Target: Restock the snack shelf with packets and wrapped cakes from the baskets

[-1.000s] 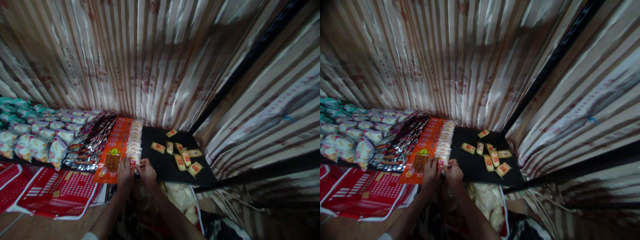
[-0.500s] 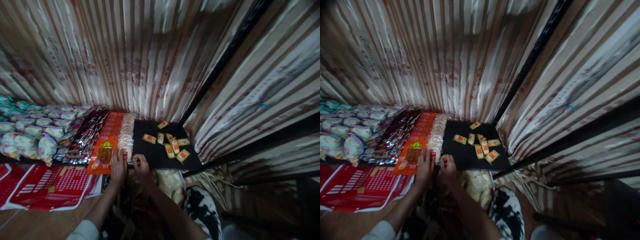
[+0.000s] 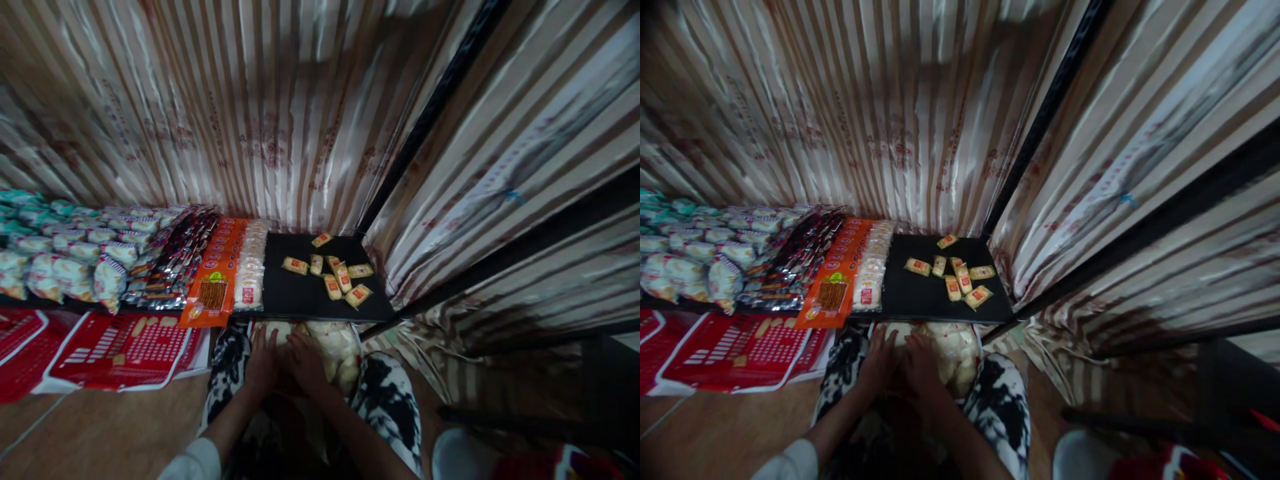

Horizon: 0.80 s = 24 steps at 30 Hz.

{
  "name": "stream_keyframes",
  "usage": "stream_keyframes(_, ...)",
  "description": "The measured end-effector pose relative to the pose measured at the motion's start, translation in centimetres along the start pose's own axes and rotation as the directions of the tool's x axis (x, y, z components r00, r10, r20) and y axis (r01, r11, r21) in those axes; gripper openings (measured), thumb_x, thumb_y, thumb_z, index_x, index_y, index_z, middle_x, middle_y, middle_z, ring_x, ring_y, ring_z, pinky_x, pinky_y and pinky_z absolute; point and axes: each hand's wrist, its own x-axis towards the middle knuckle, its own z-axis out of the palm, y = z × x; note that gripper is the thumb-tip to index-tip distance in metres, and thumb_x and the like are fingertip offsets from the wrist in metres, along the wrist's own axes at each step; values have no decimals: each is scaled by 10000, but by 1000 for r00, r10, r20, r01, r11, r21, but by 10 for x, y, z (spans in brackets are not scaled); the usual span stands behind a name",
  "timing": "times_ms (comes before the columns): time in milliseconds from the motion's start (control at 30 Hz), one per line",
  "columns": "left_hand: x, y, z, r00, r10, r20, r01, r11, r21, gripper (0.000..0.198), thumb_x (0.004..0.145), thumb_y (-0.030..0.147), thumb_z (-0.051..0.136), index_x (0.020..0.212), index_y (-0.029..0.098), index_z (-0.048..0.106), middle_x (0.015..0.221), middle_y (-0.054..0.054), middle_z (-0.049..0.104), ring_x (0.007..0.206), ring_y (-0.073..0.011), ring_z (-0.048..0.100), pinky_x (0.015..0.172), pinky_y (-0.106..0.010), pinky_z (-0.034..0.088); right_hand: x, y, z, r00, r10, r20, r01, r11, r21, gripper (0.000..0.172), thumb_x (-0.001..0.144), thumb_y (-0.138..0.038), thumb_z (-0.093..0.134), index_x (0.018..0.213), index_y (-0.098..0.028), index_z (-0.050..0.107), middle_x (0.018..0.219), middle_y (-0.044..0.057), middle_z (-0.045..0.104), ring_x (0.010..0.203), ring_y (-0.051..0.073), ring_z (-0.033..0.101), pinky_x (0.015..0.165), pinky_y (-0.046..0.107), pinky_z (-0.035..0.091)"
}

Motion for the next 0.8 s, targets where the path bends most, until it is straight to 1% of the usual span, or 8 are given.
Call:
stream_keyframes(67,6,3,0,993,-52,105,52,999,11,517,746,65,490,1260,125,495,1348,-207,437,1265,-302,405,976,-425,406,0,1,3,999,37,18,-36,999,-38,395,765,-125,460,1130,-130,613,1241,148,572,1176,255,494,1003,430,374)
stream_keyframes(133,11,6,-4,985,-84,150,82,996,20,494,755,68,482,1246,120,516,1296,-211,483,1211,-288,465,954,-396,424,0,1,4,998,49,43,-47,998,-50,419,752,-113,461,1142,-133,612,1223,143,589,1171,257,501,1003,428,377)
stream_keyframes(233,10,10,-11,989,-91,120,90,996,12,427,780,73,455,1187,132,571,1203,-177,545,1128,-252,527,943,-371,433,-1,-1,1,996,41,80,-38,999,-33,418,762,-125,448,1147,-121,612,1162,137,629,1152,247,519,1008,410,378)
stream_keyframes(367,4,11,-16,993,-100,63,102,995,-14,318,819,126,452,1067,140,651,1169,-150,558,1127,-240,526,965,-360,424,-4,1,-3,994,62,93,-63,998,9,418,765,-143,436,1142,-137,614,1153,125,636,1123,227,547,989,386,399)
stream_keyframes(533,3,15,-31,997,-76,-9,73,981,-181,289,854,210,429,1004,172,673,1143,-109,576,1080,-210,558,927,-346,460,-7,2,-11,1000,25,13,-26,996,81,416,750,-155,447,1130,-166,616,1164,105,630,1105,214,553,981,389,407)
stream_keyframes(633,7,20,-48,1000,-31,-2,29,947,-319,301,866,251,401,955,188,681,1045,-79,622,980,-178,596,891,-325,474,-5,-3,-26,999,11,-36,-7,994,107,415,744,-158,472,1136,-167,609,1174,101,624,1119,213,536,992,385,393)
stream_keyframes(700,11,23,-60,1000,-17,16,22,920,-391,307,865,281,394,926,194,683,958,-64,656,928,-178,607,873,-332,473,-2,-8,-38,999,15,-48,-9,992,124,369,763,-186,495,1110,-171,622,1146,99,637,1104,216,539,986,378,393)
stream_keyframes(800,22,27,-76,997,-68,38,78,867,-492,305,844,320,415,908,191,683,918,-61,684,905,-190,614,845,-333,468,6,-16,-58,998,49,-24,-45,987,155,300,790,-254,524,1058,-191,645,1075,87,665,1042,219,567,946,370,410)
